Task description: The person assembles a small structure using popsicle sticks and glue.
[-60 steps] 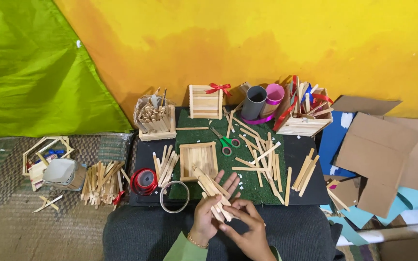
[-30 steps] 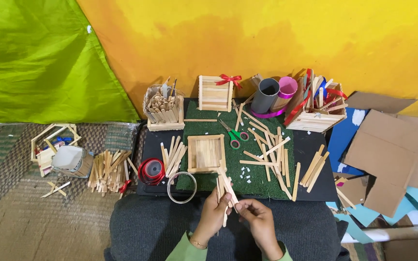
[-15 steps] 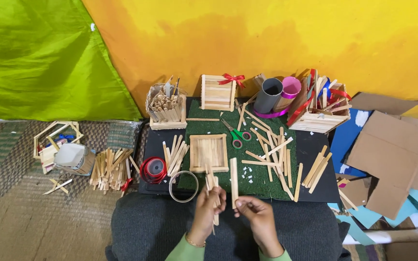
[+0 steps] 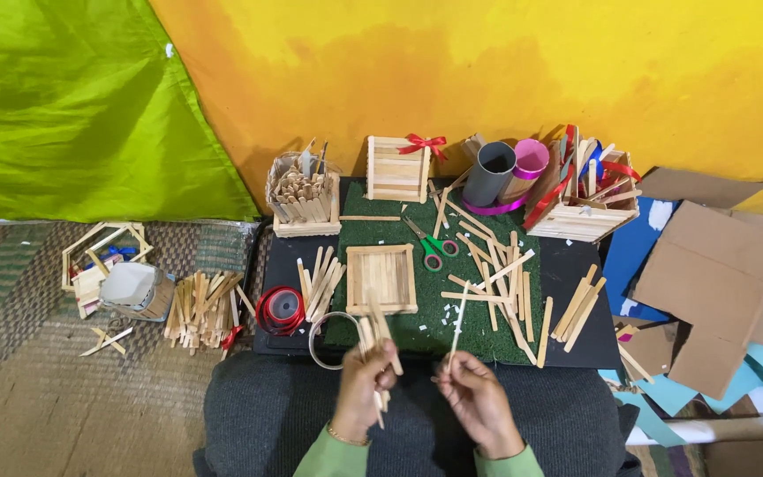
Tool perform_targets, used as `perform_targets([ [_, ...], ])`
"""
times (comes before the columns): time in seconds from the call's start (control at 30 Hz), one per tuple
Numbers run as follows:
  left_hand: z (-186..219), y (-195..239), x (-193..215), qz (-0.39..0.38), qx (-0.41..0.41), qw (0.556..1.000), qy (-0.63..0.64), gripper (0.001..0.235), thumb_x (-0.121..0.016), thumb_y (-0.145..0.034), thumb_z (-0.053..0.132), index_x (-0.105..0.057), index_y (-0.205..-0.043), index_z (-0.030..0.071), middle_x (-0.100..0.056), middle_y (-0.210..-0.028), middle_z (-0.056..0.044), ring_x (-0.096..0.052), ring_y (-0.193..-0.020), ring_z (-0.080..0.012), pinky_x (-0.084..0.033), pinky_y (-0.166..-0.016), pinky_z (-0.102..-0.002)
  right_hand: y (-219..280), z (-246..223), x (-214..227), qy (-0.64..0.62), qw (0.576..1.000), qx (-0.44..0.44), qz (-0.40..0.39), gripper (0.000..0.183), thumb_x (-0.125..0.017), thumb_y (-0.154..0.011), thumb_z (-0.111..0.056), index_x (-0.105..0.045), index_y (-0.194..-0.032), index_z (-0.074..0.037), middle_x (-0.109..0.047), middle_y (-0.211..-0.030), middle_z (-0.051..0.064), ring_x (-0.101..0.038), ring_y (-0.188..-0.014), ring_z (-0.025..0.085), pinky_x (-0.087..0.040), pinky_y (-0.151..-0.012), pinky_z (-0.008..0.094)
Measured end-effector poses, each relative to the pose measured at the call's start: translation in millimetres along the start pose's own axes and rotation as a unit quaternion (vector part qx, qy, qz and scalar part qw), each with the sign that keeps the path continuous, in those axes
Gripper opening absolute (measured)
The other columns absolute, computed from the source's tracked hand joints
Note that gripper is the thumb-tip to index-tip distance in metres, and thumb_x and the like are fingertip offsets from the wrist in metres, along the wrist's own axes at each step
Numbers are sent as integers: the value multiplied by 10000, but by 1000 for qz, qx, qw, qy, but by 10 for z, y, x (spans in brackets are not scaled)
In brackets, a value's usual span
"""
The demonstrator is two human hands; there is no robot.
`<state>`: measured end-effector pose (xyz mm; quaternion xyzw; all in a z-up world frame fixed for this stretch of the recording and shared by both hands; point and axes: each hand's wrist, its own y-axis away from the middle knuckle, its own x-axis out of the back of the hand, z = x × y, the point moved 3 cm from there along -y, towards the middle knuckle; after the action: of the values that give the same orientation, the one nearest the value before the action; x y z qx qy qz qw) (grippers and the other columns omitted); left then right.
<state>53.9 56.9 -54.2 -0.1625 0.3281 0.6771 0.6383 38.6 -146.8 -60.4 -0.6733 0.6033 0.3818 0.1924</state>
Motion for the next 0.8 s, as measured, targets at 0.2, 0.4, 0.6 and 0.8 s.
perform_targets([
  [0.2,315,105,-112,87,-12,991,-100,183,-823,-853,90,-693,-887,-35,-559,-602,-45,-428,-416,-85,-289,-364,-202,51,-349,-498,558,750,290,204,103,-836,-773,-78,-825,-867,-39,-717,-720,22,-563,-562,81,-482,-521,198],
  [0.4,347,154,-234,94,32,988,-122,196,-800,-866,88,-737,-953,-75,-694,-729,-104,-439,-435,-82,-317,-384,-203,-188,-137,-399,719,630,266,128,162,-827,-775,-151,-813,-905,-54,-688,-820,46,-641,-684,205,-534,-638,310],
  [0.6,264,138,-225,60,40,992,-108,186,-830,-843,24,-709,-949,-70,-590,-622,-61,-402,-436,-78,-325,-393,-214,-41,-340,-659,616,740,233,139,234,-777,-840,-164,-812,-1041,-50,-765,-863,39,-654,-650,120,-527,-585,235],
  [0.8,191,188,-317,45,-67,939,-336,313,-975,-663,104,-740,-844,5,-687,-662,-35,-558,-529,-109,-458,-496,-230,-158,-381,-618,330,936,88,84,372,-731,-847,7,-740,-1217,46,-826,-1004,206,-772,-872,235,-649,-799,330],
])
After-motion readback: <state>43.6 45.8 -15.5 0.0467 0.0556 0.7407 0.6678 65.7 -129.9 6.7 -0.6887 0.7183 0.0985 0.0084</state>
